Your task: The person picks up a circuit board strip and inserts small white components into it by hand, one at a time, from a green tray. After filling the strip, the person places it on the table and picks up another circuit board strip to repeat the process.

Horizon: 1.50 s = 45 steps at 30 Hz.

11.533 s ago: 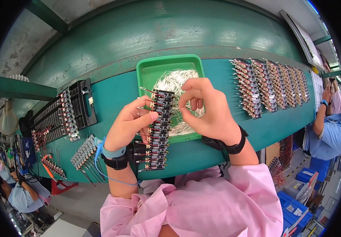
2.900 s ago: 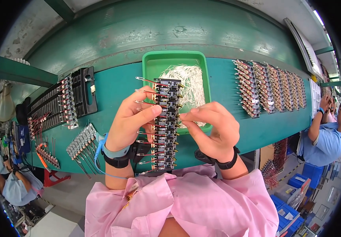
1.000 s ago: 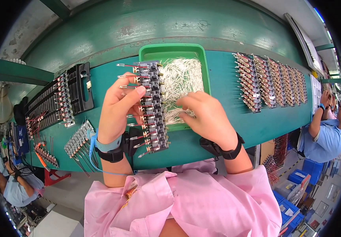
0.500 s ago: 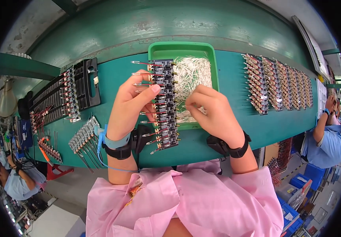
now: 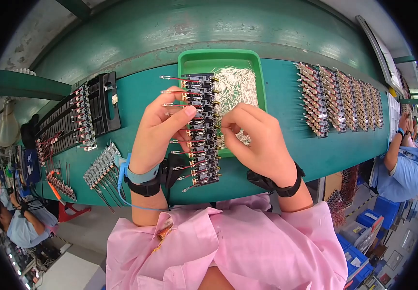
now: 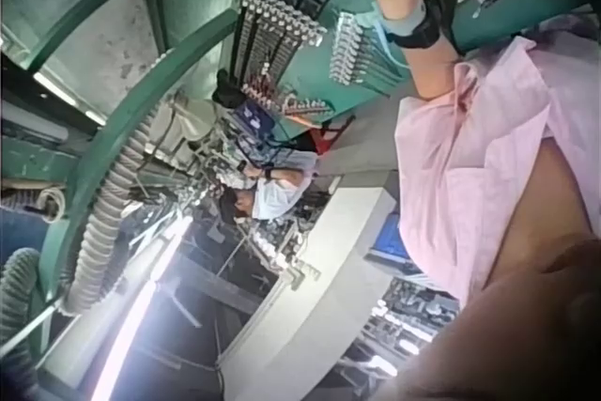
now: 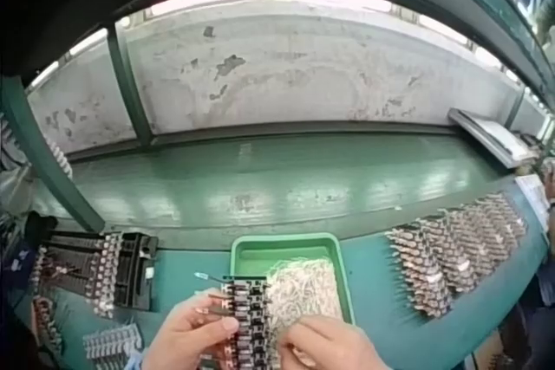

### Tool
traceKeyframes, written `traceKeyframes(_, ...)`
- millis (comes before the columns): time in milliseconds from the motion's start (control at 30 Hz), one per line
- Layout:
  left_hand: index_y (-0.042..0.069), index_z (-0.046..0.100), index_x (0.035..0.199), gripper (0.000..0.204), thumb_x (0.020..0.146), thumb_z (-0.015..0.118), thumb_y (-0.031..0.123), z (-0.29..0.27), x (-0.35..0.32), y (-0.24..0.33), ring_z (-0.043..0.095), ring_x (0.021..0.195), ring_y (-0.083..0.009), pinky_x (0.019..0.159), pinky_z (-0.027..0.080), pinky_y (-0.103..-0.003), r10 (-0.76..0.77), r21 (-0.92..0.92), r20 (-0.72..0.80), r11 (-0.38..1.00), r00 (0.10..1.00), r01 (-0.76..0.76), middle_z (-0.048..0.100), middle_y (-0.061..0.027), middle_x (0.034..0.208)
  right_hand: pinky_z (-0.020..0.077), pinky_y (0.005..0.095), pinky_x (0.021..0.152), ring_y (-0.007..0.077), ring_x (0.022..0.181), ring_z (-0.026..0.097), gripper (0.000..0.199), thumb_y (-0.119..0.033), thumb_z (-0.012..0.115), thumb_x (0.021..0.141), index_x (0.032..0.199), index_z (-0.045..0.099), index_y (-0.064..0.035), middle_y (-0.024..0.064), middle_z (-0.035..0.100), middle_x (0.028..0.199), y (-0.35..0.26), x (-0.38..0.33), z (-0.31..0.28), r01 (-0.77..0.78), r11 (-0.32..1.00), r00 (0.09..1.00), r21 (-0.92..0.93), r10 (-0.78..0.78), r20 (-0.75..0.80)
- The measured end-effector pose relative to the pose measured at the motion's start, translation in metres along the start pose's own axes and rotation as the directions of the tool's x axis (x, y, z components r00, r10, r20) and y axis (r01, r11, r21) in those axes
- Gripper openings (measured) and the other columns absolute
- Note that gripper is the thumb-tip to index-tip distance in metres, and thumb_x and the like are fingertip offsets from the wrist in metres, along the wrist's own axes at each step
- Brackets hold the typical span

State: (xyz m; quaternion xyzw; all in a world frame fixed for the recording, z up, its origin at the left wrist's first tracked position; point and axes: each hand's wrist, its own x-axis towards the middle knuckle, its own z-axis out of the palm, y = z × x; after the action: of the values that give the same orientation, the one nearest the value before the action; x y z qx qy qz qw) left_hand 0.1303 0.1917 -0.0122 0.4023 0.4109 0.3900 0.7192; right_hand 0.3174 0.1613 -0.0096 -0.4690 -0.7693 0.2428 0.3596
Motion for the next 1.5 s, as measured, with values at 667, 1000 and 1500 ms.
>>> traceKeyframes(667,0.004,0.046,0.106,0.026,0.084,0.056,0.015,-0.0008,-0.0016,0.0,0.053,0.048,-0.0081,0.04,0.044,-0.02,0.0,0.005,0.015,1.0,1.0,0.0,0.059,-0.0046,0.074,0.0385,0.0247,0.05,0.0151,0.057,0.048,0.013,0.009,0.057,0.07,0.077,0.051,-0.0006,0.0058,0.051,0.069,-0.0015,-0.0011,0.0012,0.031,0.998,0.994,0.055,-0.025,-0.108)
traceKeyframes(1000,0.003,0.047,0.105,0.025,0.084,0.055,0.014,-0.0002,-0.0023,0.001,0.053,0.047,-0.0082,0.039,0.044,-0.02,0.009,0.005,0.014,1.0,1.0,-0.009,0.059,-0.0051,0.074,0.0396,0.0249,0.05,0.0158,0.057,0.049,0.014,0.009,0.059,0.068,0.076,0.051,-0.0001,0.0061,0.051,0.068,-0.0042,-0.0017,-0.0033,0.057,0.998,0.994,0.007,-0.056,-0.094)
traceKeyframes(1500,0.003,0.046,0.106,0.025,0.085,0.054,0.014,0.0008,-0.0023,0.0009,0.053,0.047,-0.0088,0.039,0.044,-0.02,0.018,0.004,0.019,1.0,1.0,-0.018,0.06,-0.0059,0.074,0.0416,0.0258,0.049,0.0169,0.056,0.052,0.015,0.01,0.06,0.064,0.073,0.053,0.0007,0.0069,0.051,0.065,-0.0058,-0.004,-0.0029,0.096,0.995,0.994,0.026,-0.094,-0.061)
